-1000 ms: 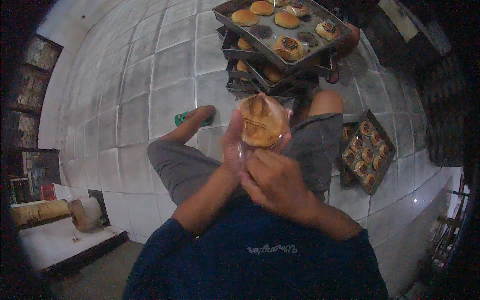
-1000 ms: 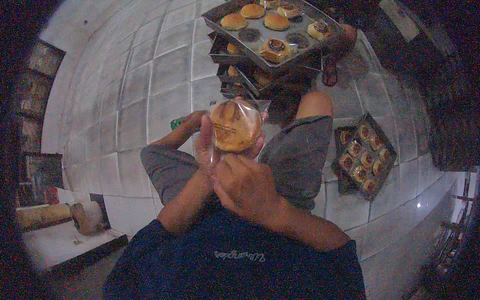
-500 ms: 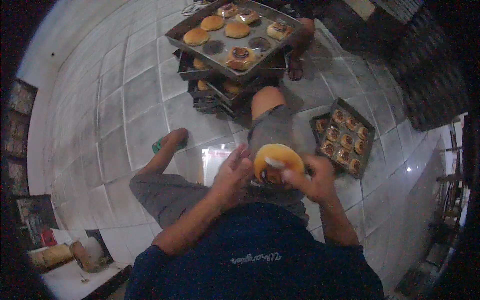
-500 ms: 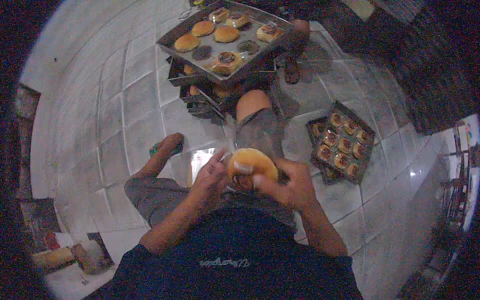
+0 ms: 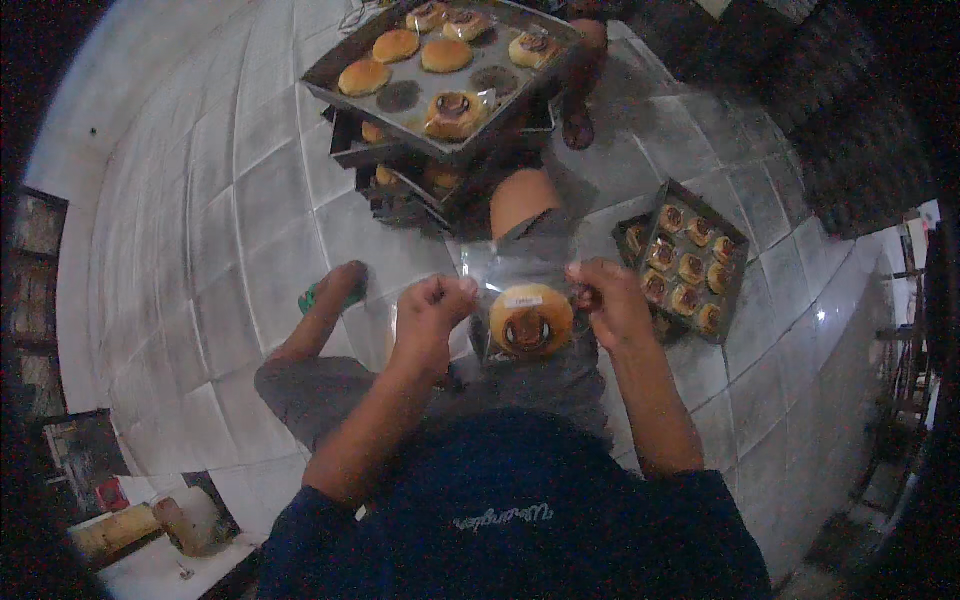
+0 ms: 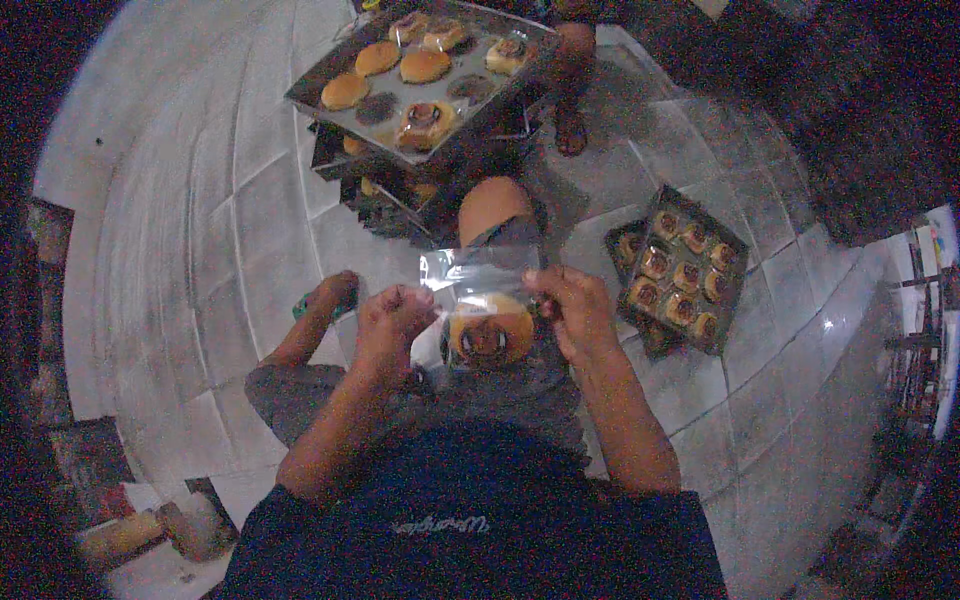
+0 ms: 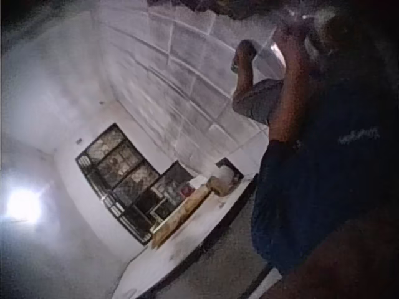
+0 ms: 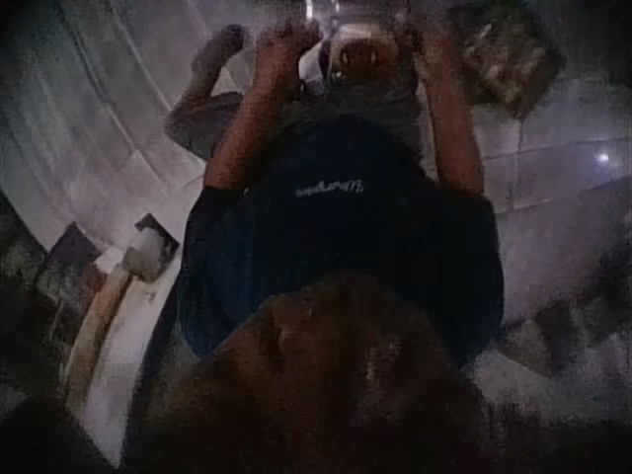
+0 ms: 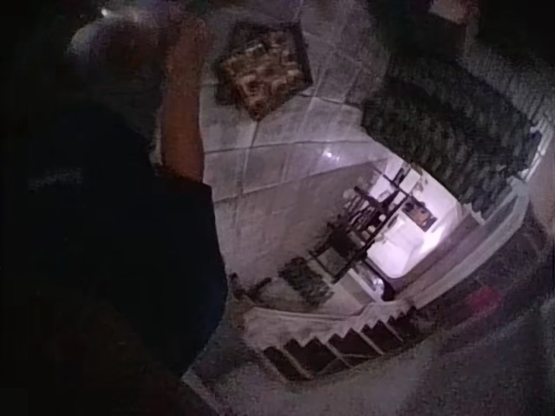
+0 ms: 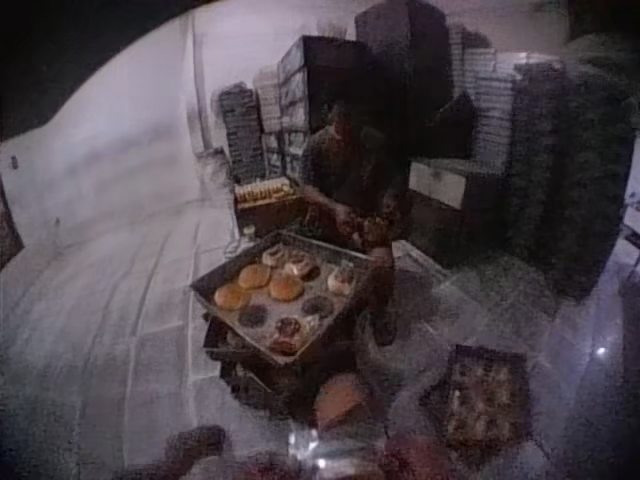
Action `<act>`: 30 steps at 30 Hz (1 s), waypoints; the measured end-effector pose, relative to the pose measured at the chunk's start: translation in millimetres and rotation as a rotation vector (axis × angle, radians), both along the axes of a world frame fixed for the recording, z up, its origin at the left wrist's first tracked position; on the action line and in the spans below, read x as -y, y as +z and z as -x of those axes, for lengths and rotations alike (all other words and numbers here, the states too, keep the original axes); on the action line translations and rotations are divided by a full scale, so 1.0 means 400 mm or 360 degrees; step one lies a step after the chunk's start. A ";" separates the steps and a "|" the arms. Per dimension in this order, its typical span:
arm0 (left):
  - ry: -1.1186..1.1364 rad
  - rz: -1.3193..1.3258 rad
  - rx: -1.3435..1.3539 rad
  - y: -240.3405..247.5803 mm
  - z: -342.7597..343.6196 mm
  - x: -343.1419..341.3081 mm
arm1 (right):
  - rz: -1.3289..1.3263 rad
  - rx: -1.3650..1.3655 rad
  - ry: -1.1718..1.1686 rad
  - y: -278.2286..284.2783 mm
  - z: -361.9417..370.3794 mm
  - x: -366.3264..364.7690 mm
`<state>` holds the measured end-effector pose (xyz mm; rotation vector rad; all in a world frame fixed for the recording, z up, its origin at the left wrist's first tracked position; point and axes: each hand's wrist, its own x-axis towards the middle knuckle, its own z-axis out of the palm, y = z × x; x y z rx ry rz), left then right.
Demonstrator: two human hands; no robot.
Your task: The person sits on the floor and packages round buns one by one into clear plastic bags. They pick each bun from a metal tray on a rolling rack, place it into a bag, and set the packaged bun back on the tray.
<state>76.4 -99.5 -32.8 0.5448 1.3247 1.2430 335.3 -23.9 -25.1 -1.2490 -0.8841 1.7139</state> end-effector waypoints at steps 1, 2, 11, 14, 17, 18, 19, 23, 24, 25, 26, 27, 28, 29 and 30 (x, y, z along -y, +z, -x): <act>0.0011 0.0018 -0.0005 0.004 0.001 -0.010 | 0.0073 -0.0112 -0.0055 -0.005 0.014 -0.011; 0.0018 0.0033 -0.0021 0.016 0.000 -0.025 | 0.0143 -0.0234 -0.0115 -0.008 0.022 -0.013; -0.0571 0.0222 -0.0488 -0.007 0.010 0.204 | 0.0179 0.0551 0.0283 0.030 -0.075 0.252; -0.0745 0.0400 -0.0691 -0.065 -0.013 0.234 | 0.0121 0.0773 0.0329 -0.035 -0.093 0.298; -0.0770 -0.0097 -0.0954 -0.089 -0.030 0.209 | -0.0287 0.0932 0.0202 -0.115 -0.116 0.276; -0.0816 -0.0161 -0.1100 -0.075 -0.036 0.194 | -0.0394 0.1117 0.0112 -0.149 -0.133 0.259; -0.0868 -0.0059 -0.1127 -0.077 -0.038 0.187 | -0.0506 0.1307 0.0011 -0.185 -0.155 0.238; -0.0799 -0.0016 -0.1203 -0.093 -0.042 0.167 | -0.0308 0.0652 0.0114 0.008 -0.055 0.239; -0.0751 -0.0085 -0.1220 -0.085 -0.037 0.175 | -0.0493 0.0827 0.0357 0.061 -0.002 0.252; -0.0748 -0.0247 -0.1185 -0.115 -0.023 0.182 | -0.0696 0.1003 0.0602 0.096 0.056 0.248; -0.0505 -0.0314 -0.1106 -0.137 -0.012 0.185 | -0.0636 0.0988 0.0801 0.084 0.109 0.223; -0.0253 -0.0393 -0.0989 -0.161 -0.011 0.187 | -0.0576 0.1006 0.1010 0.065 0.146 0.178; -0.0002 -0.0468 -0.0873 -0.170 -0.013 0.189 | -0.0851 0.0933 0.0982 0.044 0.167 0.117; -0.0091 -0.0086 -0.0477 -0.172 0.037 0.212 | -0.1121 0.0855 0.0956 0.027 0.194 0.045; -0.0139 -0.0107 -0.0703 -0.171 0.068 0.228 | -0.1393 0.0748 0.0960 0.036 0.240 -0.029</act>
